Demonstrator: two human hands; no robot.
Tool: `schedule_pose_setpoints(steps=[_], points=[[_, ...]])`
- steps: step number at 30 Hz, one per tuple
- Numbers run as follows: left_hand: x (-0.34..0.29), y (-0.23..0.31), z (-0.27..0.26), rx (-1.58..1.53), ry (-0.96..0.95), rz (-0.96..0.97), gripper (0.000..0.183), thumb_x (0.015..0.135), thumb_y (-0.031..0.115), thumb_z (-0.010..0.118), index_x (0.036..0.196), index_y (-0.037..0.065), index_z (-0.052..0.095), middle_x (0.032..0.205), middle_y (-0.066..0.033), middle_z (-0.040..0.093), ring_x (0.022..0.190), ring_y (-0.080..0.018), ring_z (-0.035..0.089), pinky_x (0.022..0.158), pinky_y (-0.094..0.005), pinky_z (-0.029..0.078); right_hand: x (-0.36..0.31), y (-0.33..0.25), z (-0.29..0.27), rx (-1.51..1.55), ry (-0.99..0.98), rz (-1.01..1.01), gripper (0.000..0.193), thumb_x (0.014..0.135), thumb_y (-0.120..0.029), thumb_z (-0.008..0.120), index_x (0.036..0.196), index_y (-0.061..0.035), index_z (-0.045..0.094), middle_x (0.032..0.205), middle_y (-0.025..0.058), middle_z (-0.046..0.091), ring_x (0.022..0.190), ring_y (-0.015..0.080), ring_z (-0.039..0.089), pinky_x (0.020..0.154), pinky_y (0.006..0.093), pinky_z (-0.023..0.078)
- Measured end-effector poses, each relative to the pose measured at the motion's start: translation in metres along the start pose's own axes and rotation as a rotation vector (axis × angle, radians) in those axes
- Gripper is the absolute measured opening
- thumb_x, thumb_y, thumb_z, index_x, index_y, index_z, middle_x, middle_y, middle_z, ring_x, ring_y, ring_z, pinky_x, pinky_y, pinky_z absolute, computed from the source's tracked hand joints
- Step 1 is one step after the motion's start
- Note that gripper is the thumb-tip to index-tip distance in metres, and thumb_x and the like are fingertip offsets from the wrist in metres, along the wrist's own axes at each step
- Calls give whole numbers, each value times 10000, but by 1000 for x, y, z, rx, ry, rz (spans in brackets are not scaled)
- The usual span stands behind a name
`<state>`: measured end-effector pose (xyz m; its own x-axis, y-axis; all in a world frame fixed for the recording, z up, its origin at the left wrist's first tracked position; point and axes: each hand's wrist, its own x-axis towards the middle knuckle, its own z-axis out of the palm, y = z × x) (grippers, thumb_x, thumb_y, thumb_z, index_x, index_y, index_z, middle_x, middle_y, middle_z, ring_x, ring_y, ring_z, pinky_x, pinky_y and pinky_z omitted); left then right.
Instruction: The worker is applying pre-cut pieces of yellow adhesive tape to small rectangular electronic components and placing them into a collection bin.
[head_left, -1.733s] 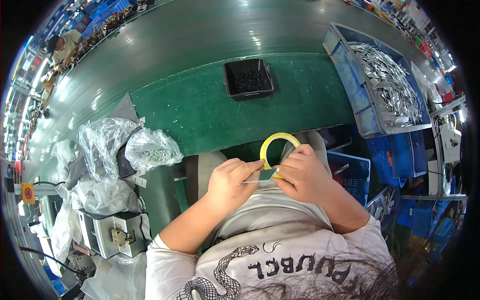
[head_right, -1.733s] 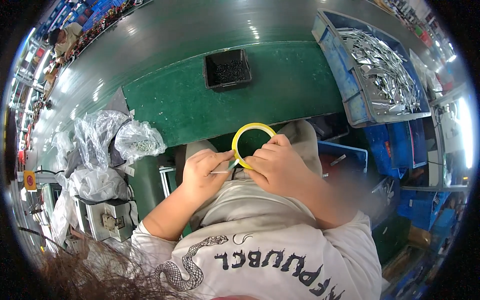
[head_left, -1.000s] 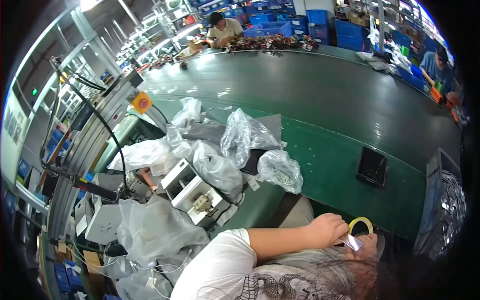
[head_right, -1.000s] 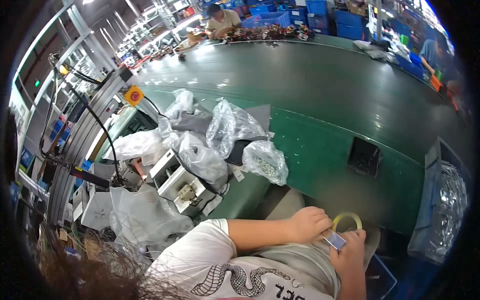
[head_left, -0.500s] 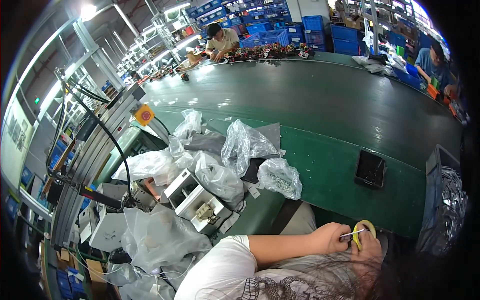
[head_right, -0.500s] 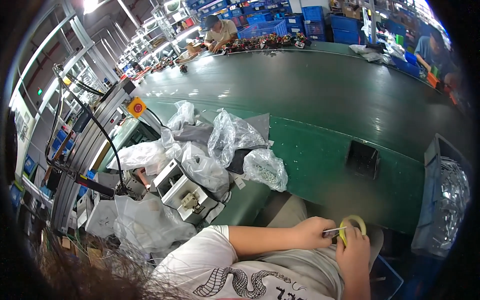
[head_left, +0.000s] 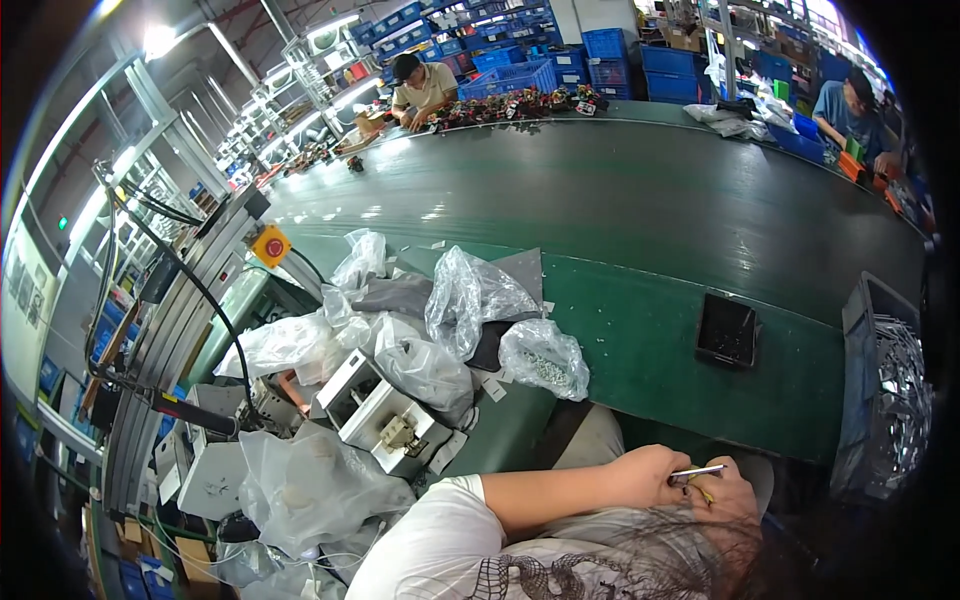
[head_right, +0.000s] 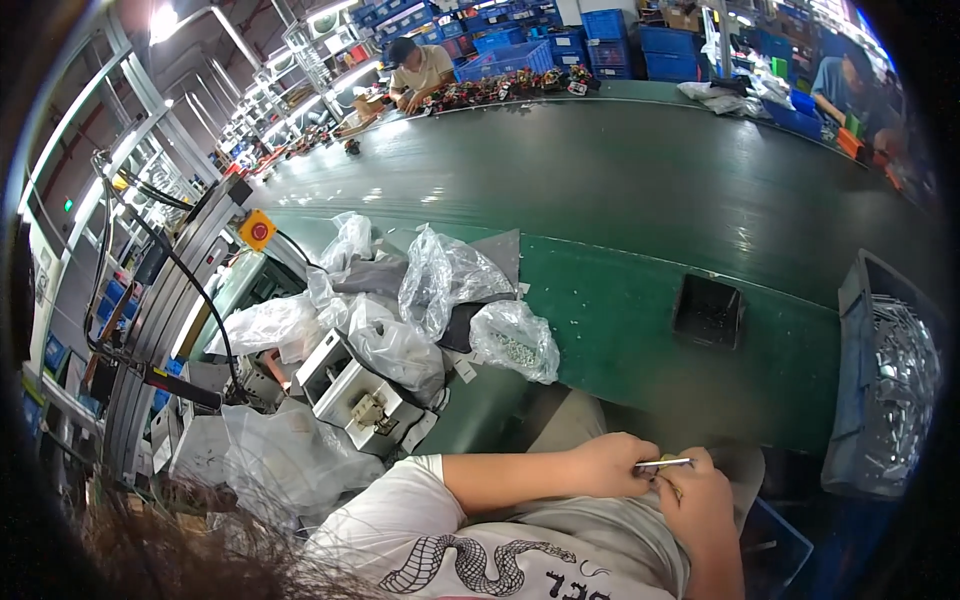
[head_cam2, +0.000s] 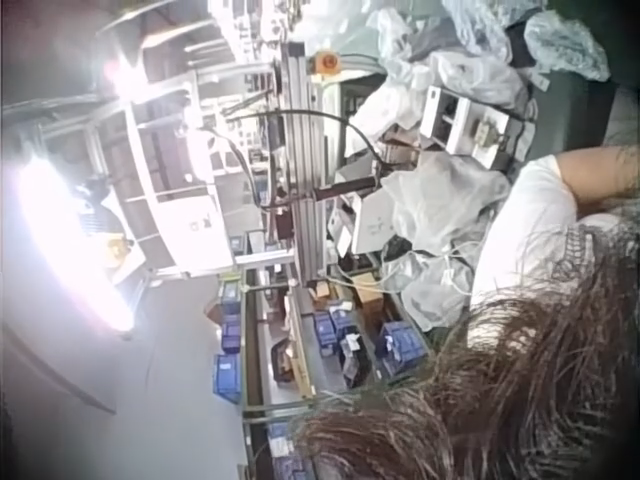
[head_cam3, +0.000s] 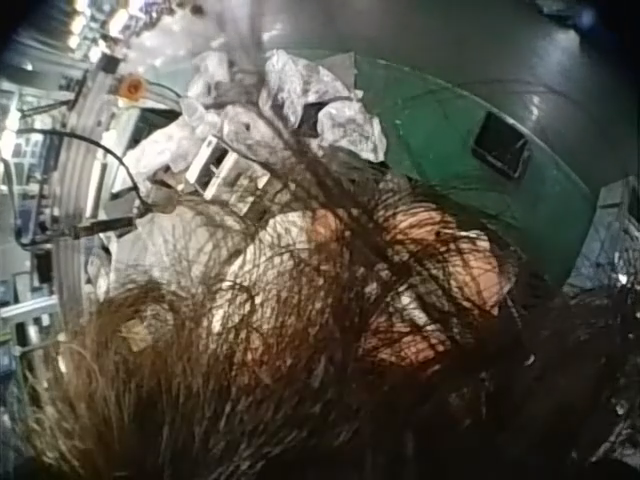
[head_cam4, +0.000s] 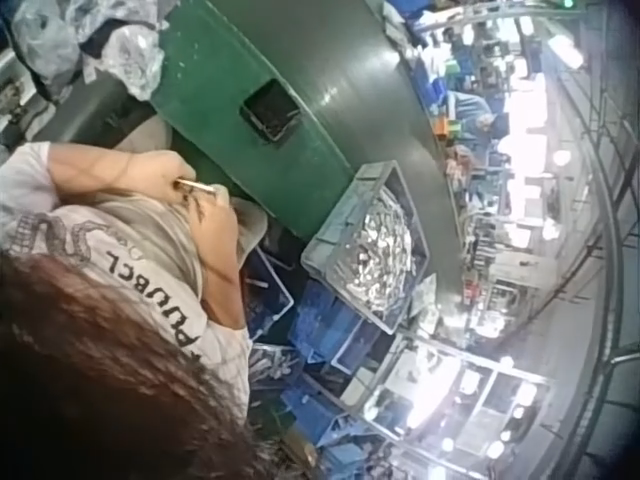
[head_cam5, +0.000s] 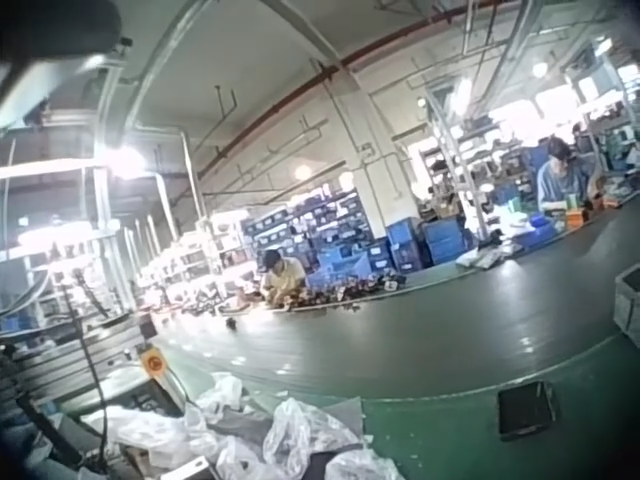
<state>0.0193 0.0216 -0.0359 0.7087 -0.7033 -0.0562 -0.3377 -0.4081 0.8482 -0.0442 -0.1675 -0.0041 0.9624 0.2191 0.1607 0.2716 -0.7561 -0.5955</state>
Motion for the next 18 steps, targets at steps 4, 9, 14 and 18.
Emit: schedule_pose_setpoints(steps=[4, 9, 14, 18], points=[[-4, 12, -6, -20, -7, -62, 192, 761, 173, 673, 843, 8, 621, 743, -197, 637, 714, -368, 633, 649, -435, 489, -2, 6, 7, -57, 57, -31, 62, 760, -139, 717, 808, -114, 746, 917, 141, 640, 625, 335, 631, 589, 419, 521], [-3, 9, -2, -209, -34, -56, 186, 790, 132, 685, 918, 12, 622, 733, -125, 632, 681, -265, 631, 638, -392, 490, -11, 7, 4, -60, 111, -43, 44, 762, -144, 715, 789, -117, 736, 864, 134, 631, 631, 334, 630, 588, 435, 509], [3, -8, 15, -499, 184, 67, 304, 950, 175, 650, 1209, 44, 559, 890, -76, 636, 696, -137, 594, 613, -296, 496, -9, 11, -11, -132, 210, -92, 44, 754, -109, 731, 786, -95, 706, 829, 114, 586, 674, 314, 613, 591, 413, 481], [-9, -6, -3, -960, 152, -179, 266, 1060, 245, 477, 1236, 47, 503, 849, -44, 624, 645, -102, 555, 574, -257, 464, 0, 11, -16, -34, 259, -197, 97, 748, -64, 754, 827, -56, 698, 826, 109, 541, 629, 268, 571, 537, 363, 442]])
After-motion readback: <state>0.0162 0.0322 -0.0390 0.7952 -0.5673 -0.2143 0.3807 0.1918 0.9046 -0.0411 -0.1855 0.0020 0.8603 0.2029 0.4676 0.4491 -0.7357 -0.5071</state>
